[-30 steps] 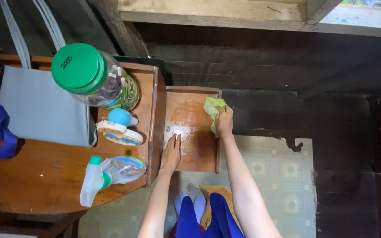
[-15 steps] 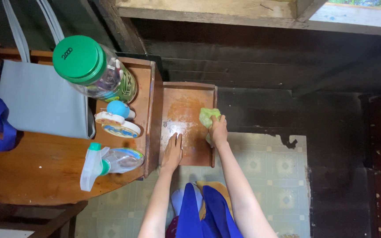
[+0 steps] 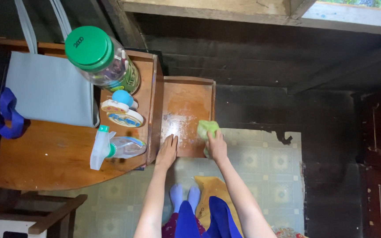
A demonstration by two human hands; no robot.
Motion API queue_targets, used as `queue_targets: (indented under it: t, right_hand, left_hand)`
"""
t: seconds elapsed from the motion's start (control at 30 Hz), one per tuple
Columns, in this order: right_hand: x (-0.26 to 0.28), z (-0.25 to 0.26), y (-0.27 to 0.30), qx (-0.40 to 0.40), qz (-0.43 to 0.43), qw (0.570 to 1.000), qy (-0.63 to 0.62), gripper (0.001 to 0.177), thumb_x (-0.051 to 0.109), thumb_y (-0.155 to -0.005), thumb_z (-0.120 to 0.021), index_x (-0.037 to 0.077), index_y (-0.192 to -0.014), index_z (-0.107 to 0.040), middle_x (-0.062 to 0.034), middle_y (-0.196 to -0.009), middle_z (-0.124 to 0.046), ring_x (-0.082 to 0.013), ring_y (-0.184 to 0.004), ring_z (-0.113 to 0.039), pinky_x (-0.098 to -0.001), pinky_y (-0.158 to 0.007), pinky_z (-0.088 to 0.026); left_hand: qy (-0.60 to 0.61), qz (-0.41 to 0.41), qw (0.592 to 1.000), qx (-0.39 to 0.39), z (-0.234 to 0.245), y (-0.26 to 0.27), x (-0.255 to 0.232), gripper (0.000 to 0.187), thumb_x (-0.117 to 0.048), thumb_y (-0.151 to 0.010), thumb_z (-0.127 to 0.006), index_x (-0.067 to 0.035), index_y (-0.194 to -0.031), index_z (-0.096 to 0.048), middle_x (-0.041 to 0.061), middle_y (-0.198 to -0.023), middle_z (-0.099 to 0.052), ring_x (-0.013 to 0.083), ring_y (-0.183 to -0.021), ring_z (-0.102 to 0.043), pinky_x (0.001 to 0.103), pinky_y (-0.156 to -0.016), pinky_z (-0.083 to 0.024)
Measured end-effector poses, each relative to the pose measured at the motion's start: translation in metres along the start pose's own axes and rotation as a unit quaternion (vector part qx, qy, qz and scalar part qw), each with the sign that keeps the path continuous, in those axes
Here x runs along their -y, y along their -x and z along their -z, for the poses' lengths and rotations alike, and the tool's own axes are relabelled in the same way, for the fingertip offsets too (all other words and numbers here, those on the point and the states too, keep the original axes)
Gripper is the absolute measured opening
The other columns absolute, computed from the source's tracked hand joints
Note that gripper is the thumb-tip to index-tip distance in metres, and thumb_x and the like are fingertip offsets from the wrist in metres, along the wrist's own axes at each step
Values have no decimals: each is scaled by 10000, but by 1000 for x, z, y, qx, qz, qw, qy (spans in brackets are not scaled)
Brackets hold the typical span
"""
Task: The person wipes a wooden table with a green cloth, then moves a light blue bag and a black laptop onto the table. They spray a cleaning solution onto a small wooden tray and wipe it thoroughly with the cloth.
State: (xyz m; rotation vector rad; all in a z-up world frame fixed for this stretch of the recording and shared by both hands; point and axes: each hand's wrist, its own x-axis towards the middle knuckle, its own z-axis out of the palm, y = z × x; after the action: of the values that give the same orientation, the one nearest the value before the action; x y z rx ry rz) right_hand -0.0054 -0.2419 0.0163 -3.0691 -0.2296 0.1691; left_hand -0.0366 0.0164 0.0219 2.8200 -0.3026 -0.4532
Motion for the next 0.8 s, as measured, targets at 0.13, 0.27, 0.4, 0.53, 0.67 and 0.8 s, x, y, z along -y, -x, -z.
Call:
queue_targets:
  t: [0.13, 0.27, 0.4, 0.53, 0.67, 0.8]
  right_hand:
    - [-19, -21, 23, -91, 150, 983, 53, 486, 325, -859, -631, 206, -1329, -605, -187, -1126, -558, -369, -1072, -578, -396, -751, -518]
    - [-19, -16, 33, -95, 222, 969, 50, 513, 302, -824, -665, 183, -1319, -608, -194, -1192, -579, -355, -1078, -580, -384, -789, -491]
    - [-16, -18, 24, -85, 192, 977, -23, 464, 188, -888, -647, 175, -1347, -585, -220, -1296, -529, -367, -1101, -597, -381, -870, -527]
    - [-23, -31, -11, -71, 123, 987, -78, 405, 127, -935, -629, 166, -1338, -628, -250, -1370, -480, -421, -1202, -579, -396, -915, -552]
    - [-16, 1, -46, 6, 63, 992, -107, 456, 106, -948, -619, 217, -1389, -593, -220, -1441, -440, -404, -1292, -536, -395, -962, -571]
    - [-15, 11, -91, 78, 11, 993, -83, 473, 105, -929, -657, 193, -1390, -599, -177, -1510, -392, -372, -1250, -551, -447, -936, -606]
  left_hand:
    - [-3, -7, 1000, -1, 2, 4, 1, 678, -115, -907, -642, -95, -1525, -364, 167, -1530, -401, 294, -1466, -396, 376, -1171, -401]
    - [-12, -8, 1000, -10, -4, 1, 6, 648, -112, -907, -636, -78, -1501, -380, 179, -1535, -388, 306, -1460, -395, 382, -1171, -396]
    - [-29, 4, 999, -14, -15, -3, 8, 625, -121, -908, -624, -66, -1485, -393, 191, -1548, -370, 314, -1453, -404, 395, -1162, -407]
    - [-24, 20, 999, -8, -2, -9, 4, 617, -113, -913, -629, -58, -1482, -397, 195, -1558, -349, 324, -1463, -385, 413, -1158, -407]
    - [-17, 23, 1000, 8, -3, -5, 3, 641, -123, -906, -641, -53, -1491, -388, 210, -1571, -331, 337, -1472, -366, 435, -1177, -375]
    - [-50, 22, 998, 13, -4, -6, 3, 658, -175, -898, -672, -70, -1482, -388, 185, -1553, -360, 309, -1475, -356, 430, -1202, -319]
